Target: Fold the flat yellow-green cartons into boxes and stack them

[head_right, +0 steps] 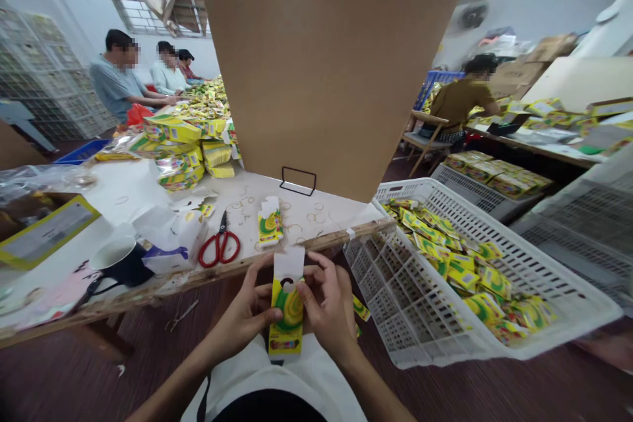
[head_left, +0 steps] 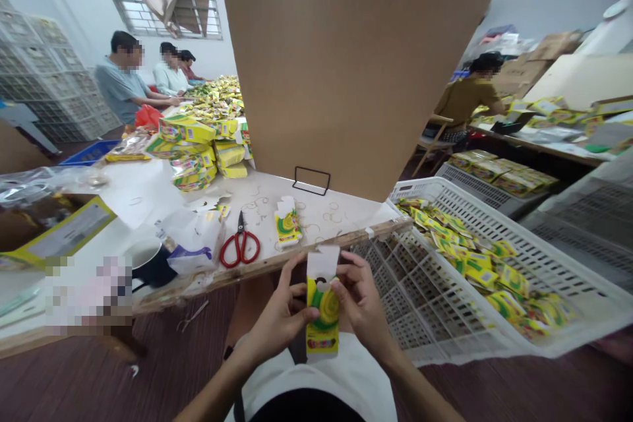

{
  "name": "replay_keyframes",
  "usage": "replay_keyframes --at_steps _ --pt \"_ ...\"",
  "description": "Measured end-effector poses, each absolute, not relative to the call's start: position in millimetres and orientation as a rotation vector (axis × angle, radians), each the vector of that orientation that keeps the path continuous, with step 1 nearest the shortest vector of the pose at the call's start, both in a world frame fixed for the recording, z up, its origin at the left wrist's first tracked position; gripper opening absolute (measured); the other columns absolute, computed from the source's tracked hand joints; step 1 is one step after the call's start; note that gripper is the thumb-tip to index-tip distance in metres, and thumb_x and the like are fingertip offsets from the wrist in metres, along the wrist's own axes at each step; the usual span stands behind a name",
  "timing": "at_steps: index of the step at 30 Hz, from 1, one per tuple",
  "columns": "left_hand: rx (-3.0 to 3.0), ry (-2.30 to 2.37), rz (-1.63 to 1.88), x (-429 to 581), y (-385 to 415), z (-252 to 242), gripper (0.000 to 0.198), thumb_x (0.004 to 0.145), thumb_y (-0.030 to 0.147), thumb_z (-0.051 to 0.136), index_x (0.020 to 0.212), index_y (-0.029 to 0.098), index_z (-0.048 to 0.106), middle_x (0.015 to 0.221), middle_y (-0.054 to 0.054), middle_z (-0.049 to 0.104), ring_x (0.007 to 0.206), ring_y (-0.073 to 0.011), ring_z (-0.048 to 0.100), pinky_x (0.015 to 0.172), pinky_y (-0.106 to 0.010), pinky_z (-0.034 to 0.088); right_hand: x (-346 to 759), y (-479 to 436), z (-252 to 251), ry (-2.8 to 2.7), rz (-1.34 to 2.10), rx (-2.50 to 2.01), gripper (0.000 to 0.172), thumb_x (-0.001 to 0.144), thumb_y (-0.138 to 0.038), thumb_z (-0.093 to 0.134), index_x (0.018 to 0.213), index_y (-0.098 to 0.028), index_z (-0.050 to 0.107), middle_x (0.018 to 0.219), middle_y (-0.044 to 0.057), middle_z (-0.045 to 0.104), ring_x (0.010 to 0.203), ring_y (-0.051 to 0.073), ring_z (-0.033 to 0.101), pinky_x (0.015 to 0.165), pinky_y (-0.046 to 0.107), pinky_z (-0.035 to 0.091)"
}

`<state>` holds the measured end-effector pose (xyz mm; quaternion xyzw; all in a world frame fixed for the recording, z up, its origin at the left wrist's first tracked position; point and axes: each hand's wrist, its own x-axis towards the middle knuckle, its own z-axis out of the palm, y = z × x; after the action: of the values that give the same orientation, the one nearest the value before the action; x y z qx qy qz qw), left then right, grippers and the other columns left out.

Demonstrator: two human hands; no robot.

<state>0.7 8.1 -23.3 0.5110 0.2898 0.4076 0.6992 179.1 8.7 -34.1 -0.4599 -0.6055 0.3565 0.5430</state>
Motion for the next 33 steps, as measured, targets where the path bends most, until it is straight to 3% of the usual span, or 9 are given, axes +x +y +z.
replay_keyframes --at_steps 2,6,10,13,16,20,25,29,33 --pt "1.206 0.679 0.874 -2 10 -22 0.077 0.078 0.022 0.068 0.139 0.028 0.021 0.106 -0.009 0.065 0.089 -0.0211 0.065 0.074 -0.032 0.051 179 10 -37 -1.432 0.858 -1.067 0.027 0.088 -0.033 0.055 0.112 -0.024 0.062 0.101 0.007 0.063 0.094 0.020 0.060 0.082 0.032 0.050" --pt "1.333 0.812 0.838 -7 14 -23 0.048 0.079 0.018 0.064 0.125 0.021 0.048 0.110 -0.009 0.065 0.092 -0.0217 0.065 0.077 -0.031 0.051 189 15 -35 -1.633 0.857 -1.005 0.028 0.090 -0.040 0.050 0.100 -0.024 0.070 0.098 0.007 0.060 0.093 0.021 0.057 0.083 0.033 0.047" --pt "1.418 0.909 0.828 -5 13 -23 0.049 0.078 0.013 0.061 0.126 0.022 0.051 0.115 -0.007 0.065 0.097 -0.0222 0.064 0.083 -0.033 0.051 195 19 -30 -1.689 1.140 -1.115 0.035 0.084 -0.035 0.059 0.116 -0.021 0.060 0.074 0.000 0.058 0.069 0.015 0.056 0.062 0.026 0.046" --pt "1.437 0.892 0.852 0 12 -19 0.048 0.080 0.013 0.057 0.127 0.022 0.050 0.118 -0.007 0.064 0.102 -0.0220 0.063 0.088 -0.033 0.050 193 21 -26 -1.751 1.046 -1.253 0.033 0.080 -0.025 0.062 0.113 -0.020 0.058 0.060 -0.006 0.049 0.054 0.012 0.047 0.050 0.022 0.038" --pt "1.397 0.867 0.891 3 12 -13 0.051 0.080 0.013 0.057 0.129 0.022 0.046 0.115 -0.008 0.065 0.101 -0.0212 0.063 0.087 -0.033 0.050 189 19 -20 -1.820 0.835 -1.319 0.034 0.081 -0.026 0.060 0.115 -0.023 0.057 0.066 -0.003 0.057 0.059 0.014 0.053 0.057 0.024 0.042" --pt "1.356 0.867 0.895 4 13 -7 0.057 0.078 0.011 0.059 0.132 0.022 0.043 0.110 -0.008 0.067 0.096 -0.0209 0.065 0.083 -0.032 0.051 183 15 -13 -1.830 0.744 -1.297 0.043 0.077 -0.027 0.065 0.119 -0.025 0.053 0.104 0.004 0.065 0.090 0.020 0.062 0.079 0.032 0.048" --pt "1.331 0.825 0.874 5 13 -8 0.055 0.079 0.011 0.060 0.131 0.022 0.045 0.110 -0.008 0.067 0.098 -0.0213 0.064 0.084 -0.033 0.050 182 19 -14 -1.763 0.860 -1.317 0.032 0.079 -0.022 0.063 0.111 -0.023 0.058 0.089 0.001 0.068 0.073 0.016 0.063 0.064 0.025 0.048" --pt "1.251 0.782 0.921 3 15 -9 0.054 0.077 0.014 0.065 0.127 0.021 0.046 0.106 -0.008 0.068 0.095 -0.0220 0.065 0.082 -0.032 0.050 187 23 -16 -1.807 0.849 -1.334 0.045 0.075 -0.024 0.068 0.119 -0.024 0.059 0.069 -0.003 0.066 0.057 0.013 0.057 0.055 0.023 0.045" --pt "1.219 0.755 0.933 3 17 -12 0.054 0.074 0.014 0.068 0.124 0.019 0.049 0.103 -0.009 0.069 0.092 -0.0227 0.065 0.079 -0.032 0.051 186 18 -16 -1.860 0.729 -1.298 0.043 0.083 -0.031 0.061 0.126 -0.027 0.057 0.080 0.001 0.069 0.068 0.015 0.061 0.065 0.025 0.048"
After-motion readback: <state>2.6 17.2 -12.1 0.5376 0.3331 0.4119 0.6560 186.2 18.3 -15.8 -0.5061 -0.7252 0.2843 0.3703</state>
